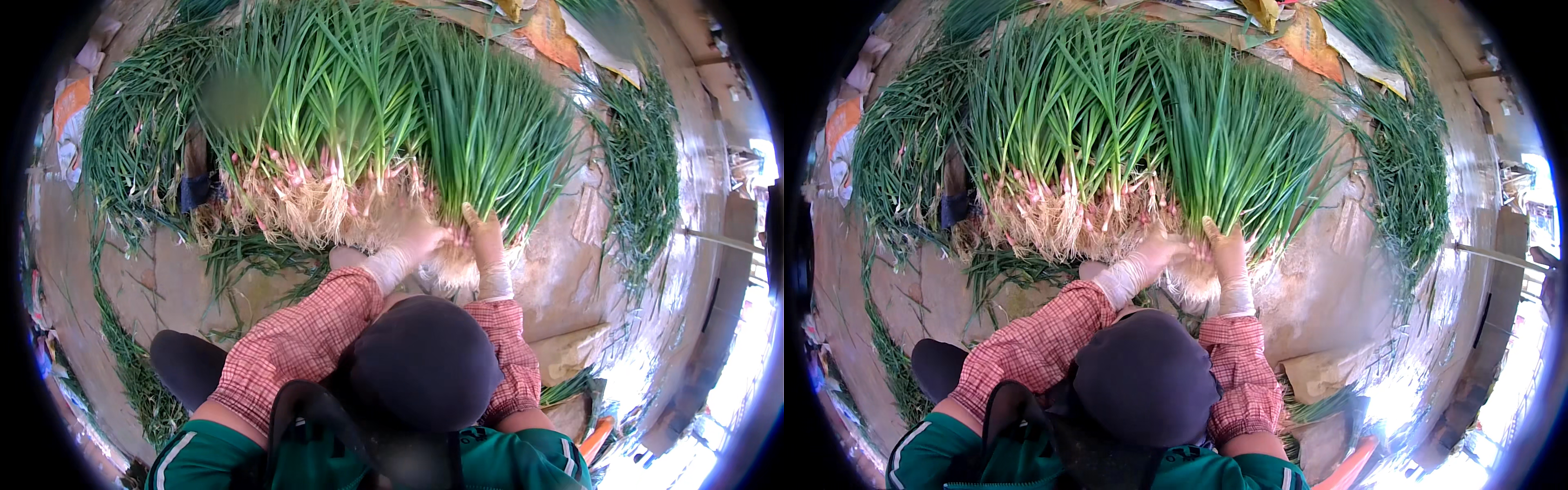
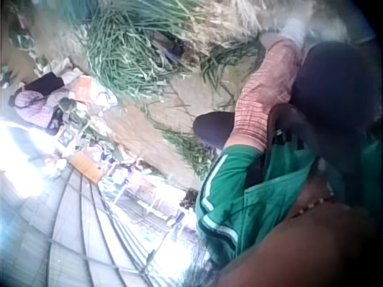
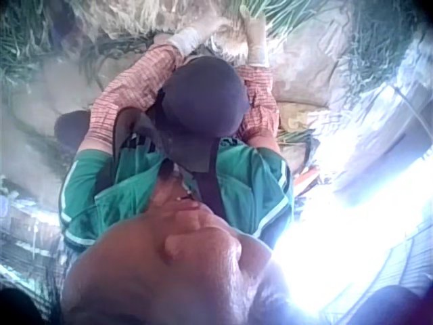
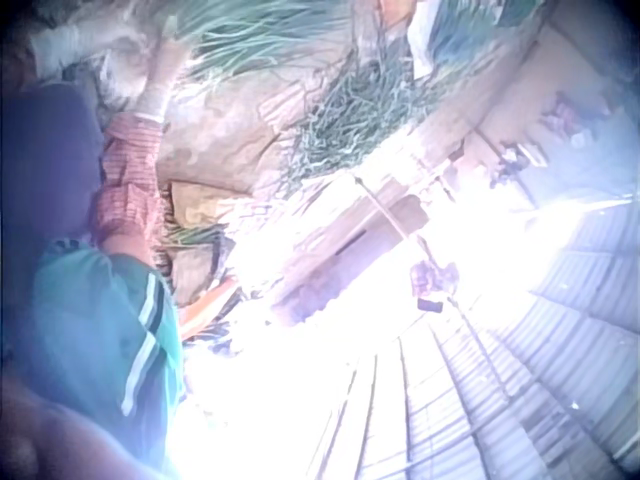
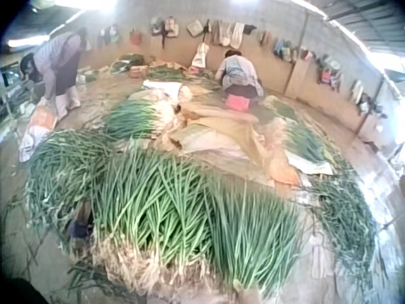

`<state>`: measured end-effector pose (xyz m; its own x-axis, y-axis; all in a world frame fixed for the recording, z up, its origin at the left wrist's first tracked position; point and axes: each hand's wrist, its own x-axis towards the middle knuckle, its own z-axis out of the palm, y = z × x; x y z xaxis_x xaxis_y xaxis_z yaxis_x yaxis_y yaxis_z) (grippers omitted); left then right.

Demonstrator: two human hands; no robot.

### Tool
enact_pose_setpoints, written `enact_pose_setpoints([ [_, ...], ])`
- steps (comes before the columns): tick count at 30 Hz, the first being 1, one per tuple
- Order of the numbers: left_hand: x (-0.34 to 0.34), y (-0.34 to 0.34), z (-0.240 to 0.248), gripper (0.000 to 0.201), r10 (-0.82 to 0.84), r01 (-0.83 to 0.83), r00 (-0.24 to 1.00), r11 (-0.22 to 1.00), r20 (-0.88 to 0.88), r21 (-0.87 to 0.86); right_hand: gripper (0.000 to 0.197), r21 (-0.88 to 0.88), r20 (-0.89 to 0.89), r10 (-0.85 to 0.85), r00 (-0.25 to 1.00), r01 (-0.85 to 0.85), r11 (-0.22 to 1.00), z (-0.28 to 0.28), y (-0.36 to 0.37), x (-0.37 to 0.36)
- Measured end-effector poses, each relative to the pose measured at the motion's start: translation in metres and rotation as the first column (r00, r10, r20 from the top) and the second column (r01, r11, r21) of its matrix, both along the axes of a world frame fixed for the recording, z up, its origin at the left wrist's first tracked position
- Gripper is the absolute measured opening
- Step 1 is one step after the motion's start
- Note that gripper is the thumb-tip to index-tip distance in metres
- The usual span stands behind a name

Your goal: The person sorts, cleans, and bundles green onions by hand on the floor of a processing facility, shaking off dirt and grouping them into uniform piles.

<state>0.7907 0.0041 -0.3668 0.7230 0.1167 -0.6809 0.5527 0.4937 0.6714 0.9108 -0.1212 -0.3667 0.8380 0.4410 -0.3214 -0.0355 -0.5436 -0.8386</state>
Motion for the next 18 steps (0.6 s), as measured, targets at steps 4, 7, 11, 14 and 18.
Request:
enact_pose_setpoints([
  [4, -0.01, 0.011, 0.013, 0.077, -0.112, 0.105, 0.992, 0.989, 0.053, 0.108, 0.046, 0.239, -0.625, 0.046, 0.78, 0.134, 0.962, 0.049, 0.018, -0.002],
  [7, -0.005, 0.023, 0.099, 0.063, -0.331, 0.287, 0.939, 0.903, 0.092, 0.319, 0.042, 0.3, -0.638, 0.04, 0.769, 0.2, 0.933, 0.049, -0.002, -0.002],
  [11, 0.01, 0.034, 0.128, 0.051, -0.49, 0.487, 0.856, 0.658, -0.165, 0.574, 0.04, 0.413, -0.718, 0.055, 0.693, 0.362, 0.836, 0.05, 0.01, -0.017],
  [14, 0.022, 0.052, 0.118, 0.044, -0.41, 0.437, 0.896, 0.742, -0.172, 0.508, 0.039, 0.389, -0.81, 0.036, 0.585, 0.491, 0.779, 0.053, 0.014, -0.021],
  [18, 0.028, 0.043, 0.072, 0.048, -0.056, 0.146, 0.987, 0.722, -0.154, 0.676, 0.03, 0.385, -0.79, 0.115, 0.602, 0.342, 0.857, 0.033, 0.01, -0.013],
])
